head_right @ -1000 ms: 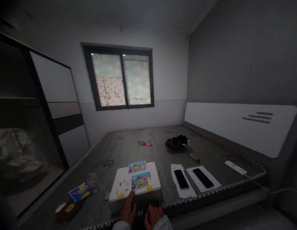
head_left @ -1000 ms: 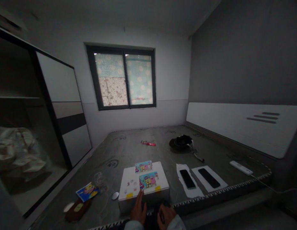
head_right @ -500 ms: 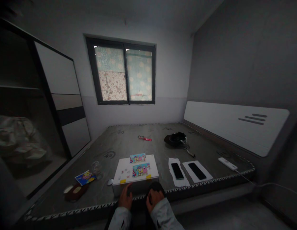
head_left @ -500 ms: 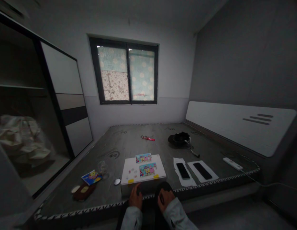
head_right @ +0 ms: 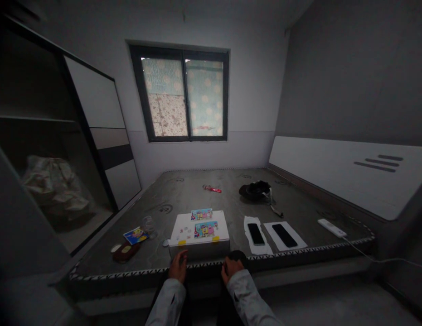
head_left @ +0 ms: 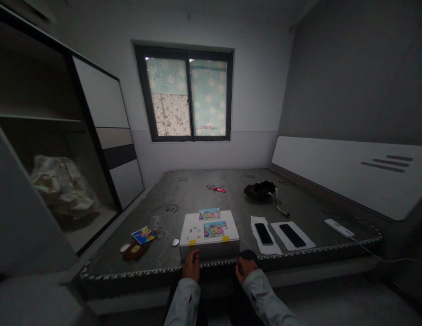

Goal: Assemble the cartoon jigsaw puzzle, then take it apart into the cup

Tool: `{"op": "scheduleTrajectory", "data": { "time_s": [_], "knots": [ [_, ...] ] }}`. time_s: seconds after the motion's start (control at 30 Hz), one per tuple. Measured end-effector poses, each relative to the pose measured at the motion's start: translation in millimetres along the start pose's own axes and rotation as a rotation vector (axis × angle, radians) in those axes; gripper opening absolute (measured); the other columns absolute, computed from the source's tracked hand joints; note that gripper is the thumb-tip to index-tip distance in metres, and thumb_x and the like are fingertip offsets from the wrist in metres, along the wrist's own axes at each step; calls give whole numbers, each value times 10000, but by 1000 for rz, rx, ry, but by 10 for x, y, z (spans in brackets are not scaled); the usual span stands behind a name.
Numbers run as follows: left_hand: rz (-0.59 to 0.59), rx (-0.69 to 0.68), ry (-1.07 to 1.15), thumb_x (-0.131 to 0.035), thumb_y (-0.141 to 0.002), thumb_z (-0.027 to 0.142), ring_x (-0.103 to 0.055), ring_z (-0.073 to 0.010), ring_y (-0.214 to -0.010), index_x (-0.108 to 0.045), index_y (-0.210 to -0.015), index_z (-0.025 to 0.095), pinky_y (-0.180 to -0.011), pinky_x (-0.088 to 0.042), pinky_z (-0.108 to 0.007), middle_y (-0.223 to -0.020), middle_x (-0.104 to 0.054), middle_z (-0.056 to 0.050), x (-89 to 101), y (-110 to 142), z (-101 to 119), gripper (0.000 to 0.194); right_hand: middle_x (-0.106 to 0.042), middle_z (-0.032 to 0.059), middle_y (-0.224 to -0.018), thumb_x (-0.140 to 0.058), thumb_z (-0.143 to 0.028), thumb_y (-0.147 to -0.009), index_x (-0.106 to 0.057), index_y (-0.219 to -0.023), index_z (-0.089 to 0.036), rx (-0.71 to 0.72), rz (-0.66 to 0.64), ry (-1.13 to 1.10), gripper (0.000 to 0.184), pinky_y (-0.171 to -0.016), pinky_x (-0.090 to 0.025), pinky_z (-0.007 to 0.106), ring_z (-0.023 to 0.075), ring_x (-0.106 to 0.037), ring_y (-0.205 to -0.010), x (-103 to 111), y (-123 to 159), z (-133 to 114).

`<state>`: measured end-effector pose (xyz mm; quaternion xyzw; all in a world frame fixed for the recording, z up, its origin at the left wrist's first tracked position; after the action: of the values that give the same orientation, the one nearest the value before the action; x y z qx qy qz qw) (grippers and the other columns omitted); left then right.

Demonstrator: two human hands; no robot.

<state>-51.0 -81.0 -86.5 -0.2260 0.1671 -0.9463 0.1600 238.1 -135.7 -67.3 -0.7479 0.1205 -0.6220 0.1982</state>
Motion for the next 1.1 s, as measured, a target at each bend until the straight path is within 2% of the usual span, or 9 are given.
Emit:
{"op": "scheduleTrajectory", "data": {
  "time_s": [0.13, 0.27, 0.4, 0.57, 0.8, 0.97, 1.1],
  "knots": [
    [15, 11, -37, -489, -803, 241, -673, -218, -961, -667, -1059, 193, -897, -528, -370, -1004, -708, -81, 17, -11, -20, 316, -704, 46, -828, -500, -221, -871, -658, -949, -196, -97, -83, 18, 177, -811, -380, 301, 201, -650, -815, -85, 70, 264],
    [-24, 11, -55, -488, -827, 278, -662, -231, -1031, -677, -1041, 201, -937, -517, -387, -1074, -708, -83, -41, -34, -1, 296, -716, 79, -878, -502, -222, -878, -665, -1023, -173, -177, -147, 36, 225, -824, -390, 324, 229, -660, -864, -161, 129, 492],
    [-86, 5, -68, -482, -816, 238, -658, -229, -1038, -663, -1087, 200, -959, -504, -395, -1102, -702, -83, -108, -18, 25, 328, -716, 95, -958, -483, -229, -885, -645, -1129, -178, -195, -198, 30, 297, -870, -384, 330, 232, -650, -934, -265, 153, 596],
    [-88, 41, -98, -464, -808, 180, -647, -212, -1056, -645, -1110, 203, -976, -493, -385, -1131, -693, -73, -81, 29, 45, 353, -706, 100, -978, -438, -274, -910, -648, -1100, -191, -205, -253, 0, 296, -902, -367, 336, 221, -635, -948, -480, 147, 661],
    [-142, -9, -203, -436, -860, 239, -642, -210, -1073, -648, -1122, 218, -977, -492, -386, -1143, -686, -71, 89, -13, 206, 338, -702, 110, -1032, -467, -268, -907, -643, -1140, -177, -173, -282, -45, 306, -865, -399, 330, 231, -639, -972, -808, 85, 552],
    [-144, -52, -258, -446, -865, 256, -631, -220, -1103, -659, -1095, 231, -991, -485, -388, -1166, -678, -59, 314, -235, 343, 314, -700, 119, -1027, -454, -273, -931, -642, -1172, -157, -141, -231, -88, 327, -892, -398, 330, 234, -639, -993, -931, 53, 290],
    [-144, -46, -313, -436, -864, 232, -625, -207, -1083, -642, -1117, 235, -972, -480, -364, -1148, -661, -52, 390, -448, 454, 326, -694, 118, -1077, -458, -244, -922, -647, -1182, -166, -116, -204, -103, 331, -946, -383, 348, 236, -632, -1019, -964, 53, 153]
  ]
}}
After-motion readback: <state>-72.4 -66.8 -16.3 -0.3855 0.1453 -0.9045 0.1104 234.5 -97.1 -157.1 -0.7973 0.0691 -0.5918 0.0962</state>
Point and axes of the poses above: each hand's wrist, its own y-axis away from the middle knuckle, its own x-axis out of the back of the hand, z = x × y, the point moved 7 cm from there along -y, towards the middle knuckle
